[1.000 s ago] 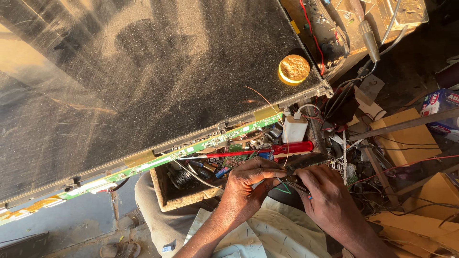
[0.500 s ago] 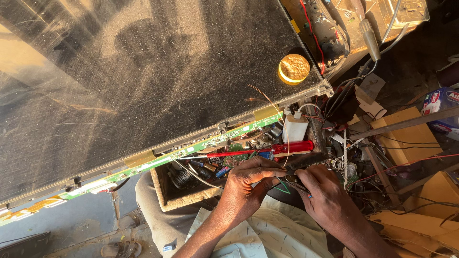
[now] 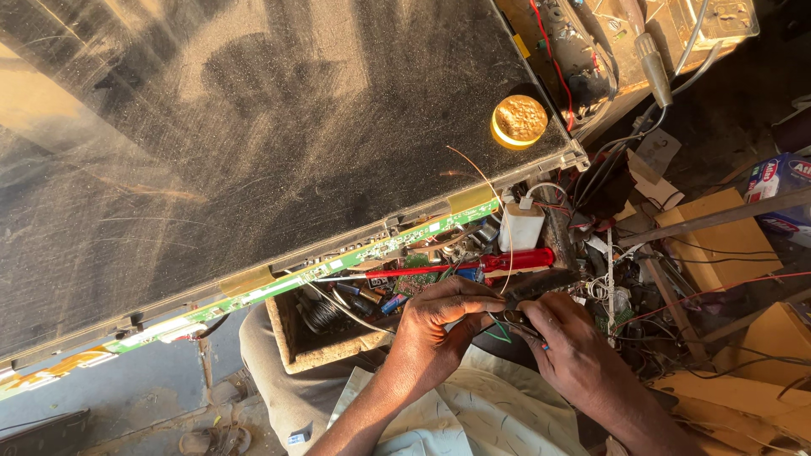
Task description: The person repairs a television by stripping wires, twisting them together, and soldering connections on the circuit board. They use pliers and a soldering iron to join wires and secure components on the board.
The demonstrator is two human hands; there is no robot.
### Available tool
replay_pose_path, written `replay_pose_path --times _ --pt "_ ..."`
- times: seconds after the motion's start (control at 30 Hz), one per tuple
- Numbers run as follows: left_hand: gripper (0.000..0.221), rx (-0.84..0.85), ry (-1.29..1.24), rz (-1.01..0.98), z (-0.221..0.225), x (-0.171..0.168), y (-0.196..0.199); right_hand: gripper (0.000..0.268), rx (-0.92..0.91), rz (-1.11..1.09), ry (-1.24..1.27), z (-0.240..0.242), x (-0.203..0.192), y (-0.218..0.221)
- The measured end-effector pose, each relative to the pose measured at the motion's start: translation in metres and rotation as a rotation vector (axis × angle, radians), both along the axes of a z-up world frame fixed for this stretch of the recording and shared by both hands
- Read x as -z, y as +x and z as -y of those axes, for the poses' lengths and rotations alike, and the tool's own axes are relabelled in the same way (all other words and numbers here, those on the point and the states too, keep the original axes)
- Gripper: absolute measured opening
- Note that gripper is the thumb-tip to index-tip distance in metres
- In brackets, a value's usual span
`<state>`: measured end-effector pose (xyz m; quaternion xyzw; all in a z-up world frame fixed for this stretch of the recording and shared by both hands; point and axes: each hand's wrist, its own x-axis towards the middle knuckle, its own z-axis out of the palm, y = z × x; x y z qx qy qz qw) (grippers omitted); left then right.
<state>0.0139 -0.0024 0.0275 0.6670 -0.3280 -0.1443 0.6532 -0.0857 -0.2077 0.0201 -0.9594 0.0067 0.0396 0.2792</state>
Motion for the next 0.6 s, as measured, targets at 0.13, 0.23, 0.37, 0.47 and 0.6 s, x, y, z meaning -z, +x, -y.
replay_pose_path --times 0.13,0.23,0.37,0.47,0.6 --pt "0.03 -0.015 0.012 0.046 -0.001 -0.002 -0.001 0.048 0.006 -0.005 0.02 0.0 0.002 -0.002" --pt "0.031 -0.012 0.011 0.04 0.0 -0.003 -0.001 0.051 -0.011 0.042 0.003 0.0 0.004 -0.002" --pt "0.031 -0.015 0.005 0.042 0.001 -0.002 -0.001 0.056 -0.031 0.062 -0.009 0.001 0.008 -0.004" --pt "0.03 -0.012 0.005 0.014 0.001 -0.002 -0.003 0.056 -0.019 0.017 -0.01 0.002 0.01 -0.006" --pt "0.03 -0.009 0.017 -0.002 0.001 -0.001 -0.002 0.052 0.002 -0.039 -0.009 0.003 0.013 -0.006"
